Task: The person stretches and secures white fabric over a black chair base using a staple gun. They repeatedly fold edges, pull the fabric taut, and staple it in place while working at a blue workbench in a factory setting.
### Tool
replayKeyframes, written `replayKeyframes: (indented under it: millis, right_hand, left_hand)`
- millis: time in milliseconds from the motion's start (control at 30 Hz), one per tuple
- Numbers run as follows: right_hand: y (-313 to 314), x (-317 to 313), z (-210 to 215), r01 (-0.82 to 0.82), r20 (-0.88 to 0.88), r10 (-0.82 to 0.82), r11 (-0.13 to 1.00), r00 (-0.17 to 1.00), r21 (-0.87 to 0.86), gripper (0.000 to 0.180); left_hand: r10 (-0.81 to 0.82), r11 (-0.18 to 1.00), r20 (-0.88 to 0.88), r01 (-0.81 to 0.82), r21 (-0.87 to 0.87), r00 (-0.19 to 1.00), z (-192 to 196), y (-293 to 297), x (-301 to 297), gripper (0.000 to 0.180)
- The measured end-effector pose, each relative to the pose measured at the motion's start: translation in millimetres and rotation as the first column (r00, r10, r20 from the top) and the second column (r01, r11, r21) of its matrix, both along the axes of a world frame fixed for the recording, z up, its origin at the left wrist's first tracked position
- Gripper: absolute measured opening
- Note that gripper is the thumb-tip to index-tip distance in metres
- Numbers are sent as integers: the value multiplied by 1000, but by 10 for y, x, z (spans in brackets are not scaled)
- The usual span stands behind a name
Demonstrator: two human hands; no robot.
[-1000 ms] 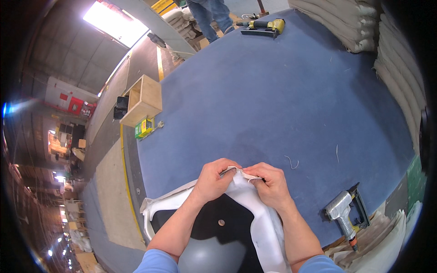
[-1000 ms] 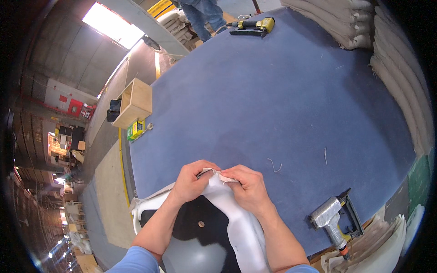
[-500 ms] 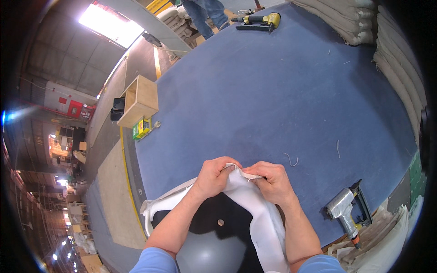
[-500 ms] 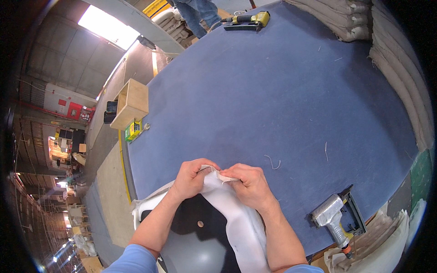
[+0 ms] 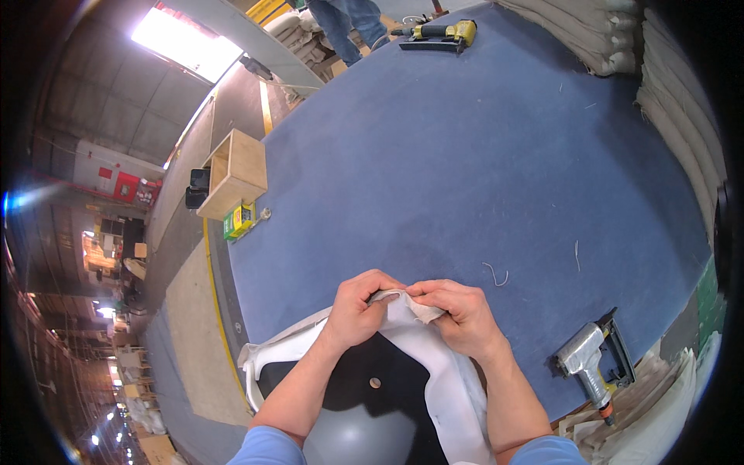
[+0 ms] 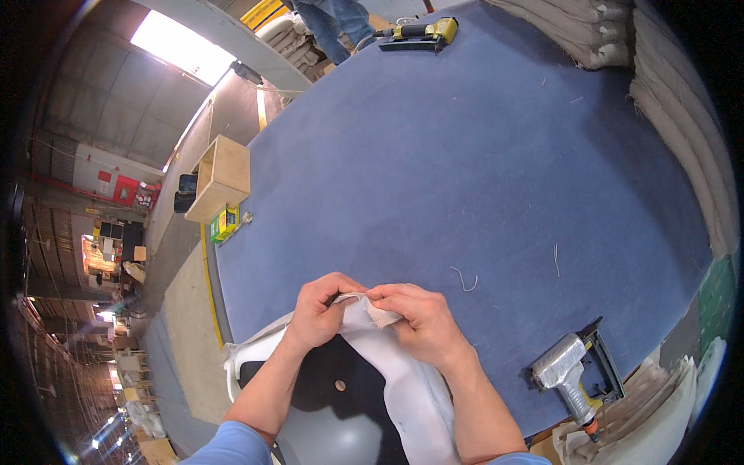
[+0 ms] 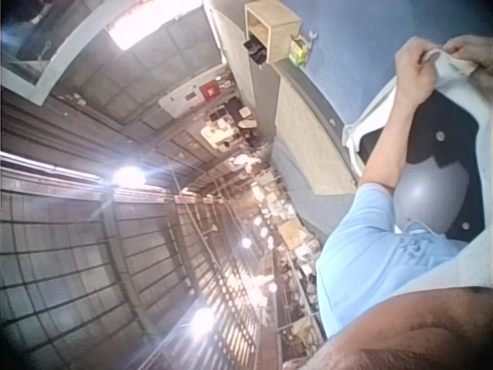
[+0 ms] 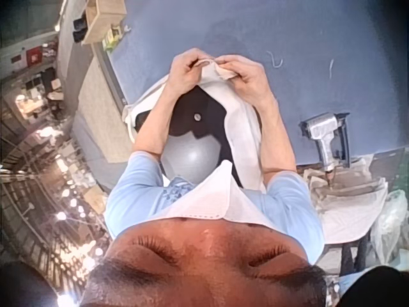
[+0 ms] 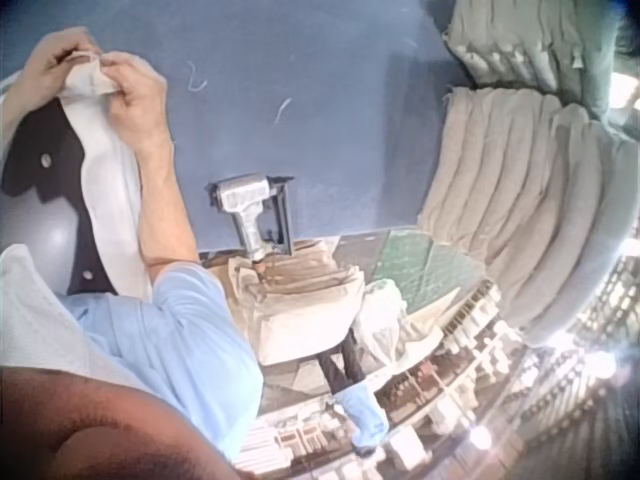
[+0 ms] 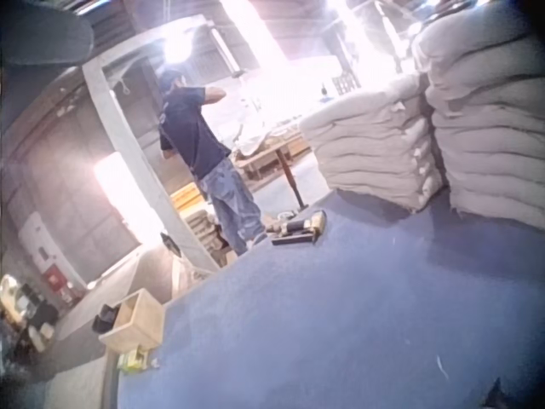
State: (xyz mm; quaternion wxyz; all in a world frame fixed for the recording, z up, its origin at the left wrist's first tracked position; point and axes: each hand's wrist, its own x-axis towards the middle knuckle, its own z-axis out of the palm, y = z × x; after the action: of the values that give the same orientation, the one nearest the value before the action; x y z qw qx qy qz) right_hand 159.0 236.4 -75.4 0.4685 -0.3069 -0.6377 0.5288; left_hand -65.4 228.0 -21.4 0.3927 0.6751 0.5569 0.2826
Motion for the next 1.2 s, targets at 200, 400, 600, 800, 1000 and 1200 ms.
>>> replayKeyframes:
  millis: [200, 400, 600, 800, 1000, 1200]
  right_hand:
    - [-1, 18, 44, -23, 90, 18, 998, 996, 64, 41]
    - [-1, 42, 116, -21, 152, 2, 992, 988, 125, 40]
    - [-7, 60, 161, -20, 149, -4, 987, 989, 157, 37]
    - [-5, 55, 156, -17, 126, -4, 985, 992, 172, 35]
    - [-43, 25, 152, -21, 105, 15, 998, 994, 56, 30]
    - [-22, 35, 163, -54, 166, 40, 996, 985, 77, 28]
  left_hand:
    - [8, 1000, 144, -9, 6, 990, -77, -35, -52, 25]
    - [125, 984, 194, -96, -153, 973, -17, -24, 21, 21]
    - [32, 999, 169, -26, -36, 985, -37, -15, -46, 16]
    - [23, 1000, 94, -22, -11, 995, 51, 2, -8, 11]
    - [25, 999, 63, -27, 32, 998, 63, -18, -2, 12]
    - [-22, 994, 48, 17, 105, 999, 2, -15, -50, 21]
